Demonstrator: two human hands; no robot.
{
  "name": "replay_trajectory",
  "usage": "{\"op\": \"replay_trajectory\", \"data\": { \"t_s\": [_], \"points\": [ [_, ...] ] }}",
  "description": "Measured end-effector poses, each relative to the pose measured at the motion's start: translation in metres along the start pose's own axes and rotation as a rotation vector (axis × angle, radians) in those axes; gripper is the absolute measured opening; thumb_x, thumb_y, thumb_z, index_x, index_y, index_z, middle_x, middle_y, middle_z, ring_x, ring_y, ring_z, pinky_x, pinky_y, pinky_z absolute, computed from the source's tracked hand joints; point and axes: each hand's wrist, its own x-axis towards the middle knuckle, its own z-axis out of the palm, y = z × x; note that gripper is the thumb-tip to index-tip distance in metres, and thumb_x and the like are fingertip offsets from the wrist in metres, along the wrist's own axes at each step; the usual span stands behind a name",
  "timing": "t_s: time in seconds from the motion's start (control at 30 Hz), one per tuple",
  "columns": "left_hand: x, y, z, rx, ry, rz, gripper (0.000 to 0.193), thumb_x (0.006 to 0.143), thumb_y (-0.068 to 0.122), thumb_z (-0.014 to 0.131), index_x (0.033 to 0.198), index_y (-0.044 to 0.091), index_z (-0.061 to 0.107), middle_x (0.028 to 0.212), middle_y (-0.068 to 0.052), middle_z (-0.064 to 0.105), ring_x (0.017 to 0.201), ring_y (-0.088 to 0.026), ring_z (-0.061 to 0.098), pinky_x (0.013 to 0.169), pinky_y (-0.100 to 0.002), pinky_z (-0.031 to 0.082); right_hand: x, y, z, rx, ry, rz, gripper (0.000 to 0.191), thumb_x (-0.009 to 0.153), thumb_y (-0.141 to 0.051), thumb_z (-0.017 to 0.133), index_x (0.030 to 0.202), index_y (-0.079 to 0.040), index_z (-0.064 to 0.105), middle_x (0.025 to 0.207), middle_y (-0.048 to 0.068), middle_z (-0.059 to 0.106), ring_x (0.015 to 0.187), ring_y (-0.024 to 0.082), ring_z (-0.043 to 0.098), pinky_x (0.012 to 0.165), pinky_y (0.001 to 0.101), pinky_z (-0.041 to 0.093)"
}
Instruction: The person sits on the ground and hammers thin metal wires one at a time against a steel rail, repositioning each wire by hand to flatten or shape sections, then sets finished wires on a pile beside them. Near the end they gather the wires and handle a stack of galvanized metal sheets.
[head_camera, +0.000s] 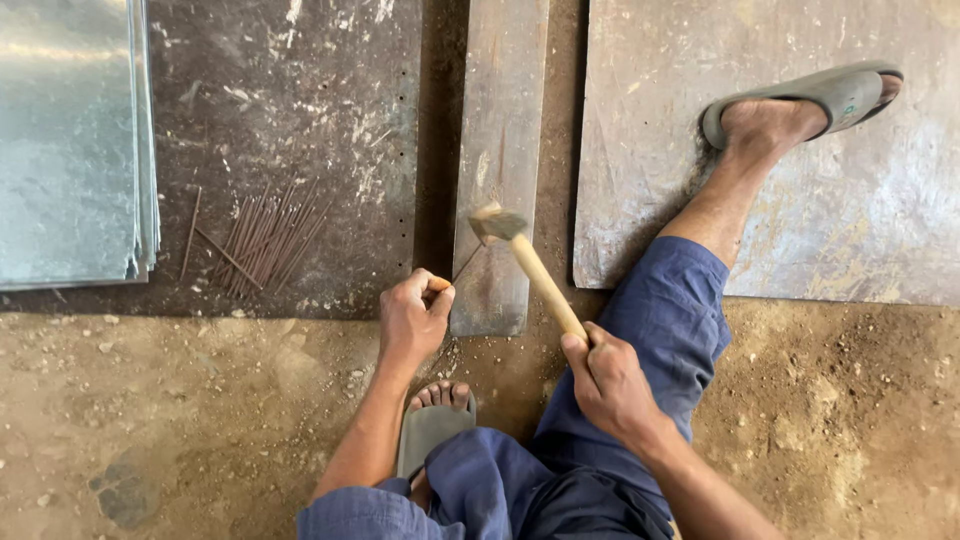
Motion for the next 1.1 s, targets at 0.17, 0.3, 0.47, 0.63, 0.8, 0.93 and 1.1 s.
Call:
{"op": "replay_trajectory", "data": {
  "t_s": [0.17, 0.3, 0.47, 0.63, 0.8, 0.93, 1.1],
  "points": [
    [0.0, 0.001, -0.001, -0.047, 0.035, -0.011, 0.011, 0.084, 0.012, 0.076, 0.087, 0.002, 0.072, 0.075, -0.013, 0.075, 0.066, -0.022, 0.074, 0.064, -0.036, 0.057, 0.004, 0.005, -0.004, -0.01, 0.036, -0.124, 0.034, 0.107, -0.019, 0.051, 0.087, 0.007, 0.06, 0.067, 0.02, 0.055, 0.056, 0.031, 0.054, 0.055, 0.0408, 0.043],
    [0.002, 0.001, -0.001, -0.042, 0.053, 0.055, 0.011, 0.083, 0.013, 0.077, 0.086, 0.003, 0.072, 0.075, -0.012, 0.075, 0.067, -0.021, 0.075, 0.065, -0.035, 0.058, 0.009, -0.001, -0.009, 0.039, 0.041, 0.022, 0.043, 0.108, -0.02, 0.051, 0.073, 0.005, 0.058, 0.059, 0.018, 0.051, 0.051, 0.024, 0.046, 0.051, 0.0414, 0.041],
    [0.001, 0.001, -0.001, -0.04, 0.014, -0.036, 0.01, 0.084, 0.013, 0.077, 0.087, 0.004, 0.072, 0.075, -0.012, 0.075, 0.065, -0.021, 0.074, 0.064, -0.034, 0.056, 0.005, -0.006, -0.01, 0.074, 0.082, -0.016, 0.036, 0.105, -0.019, 0.048, 0.079, 0.004, 0.058, 0.057, 0.011, 0.047, 0.048, 0.018, 0.044, 0.047, 0.0377, 0.038],
    [0.002, 0.001, -0.001, -0.054, 0.039, 0.092, 0.01, 0.083, 0.012, 0.076, 0.086, 0.003, 0.072, 0.077, -0.012, 0.076, 0.068, -0.019, 0.075, 0.063, -0.034, 0.057, 0.008, -0.003, -0.012, 0.058, 0.121, -0.092, 0.05, 0.109, -0.018, 0.048, 0.064, 0.005, 0.054, 0.06, 0.011, 0.051, 0.046, 0.019, 0.045, 0.049, 0.0376, 0.039],
    [0.001, 0.002, 0.0, -0.027, -0.003, -0.049, 0.011, 0.084, 0.014, 0.076, 0.087, 0.004, 0.073, 0.077, -0.011, 0.076, 0.066, -0.018, 0.073, 0.063, -0.034, 0.057, 0.005, 0.003, -0.012, -0.067, 0.078, -0.149, 0.042, 0.106, -0.016, 0.051, 0.07, 0.005, 0.057, 0.064, 0.018, 0.052, 0.051, 0.029, 0.05, 0.05, 0.0428, 0.041],
    [0.001, 0.003, -0.001, -0.02, -0.005, -0.005, 0.012, 0.083, 0.013, 0.077, 0.088, 0.003, 0.073, 0.077, -0.011, 0.076, 0.067, -0.017, 0.074, 0.063, -0.033, 0.057, 0.004, 0.011, -0.008, -0.137, 0.078, -0.19, 0.039, 0.103, -0.013, 0.05, 0.069, 0.006, 0.058, 0.068, 0.022, 0.055, 0.052, 0.038, 0.056, 0.052, 0.046, 0.042],
    [-0.001, 0.003, -0.001, -0.059, -0.011, -0.041, 0.012, 0.085, 0.013, 0.076, 0.087, 0.002, 0.072, 0.076, -0.011, 0.076, 0.065, -0.017, 0.073, 0.063, -0.033, 0.057, -0.007, 0.017, -0.001, -0.134, 0.039, -0.093, 0.038, 0.105, -0.018, 0.051, 0.075, 0.003, 0.058, 0.072, 0.022, 0.058, 0.057, 0.041, 0.058, 0.057, 0.0471, 0.044]
  ]
}}
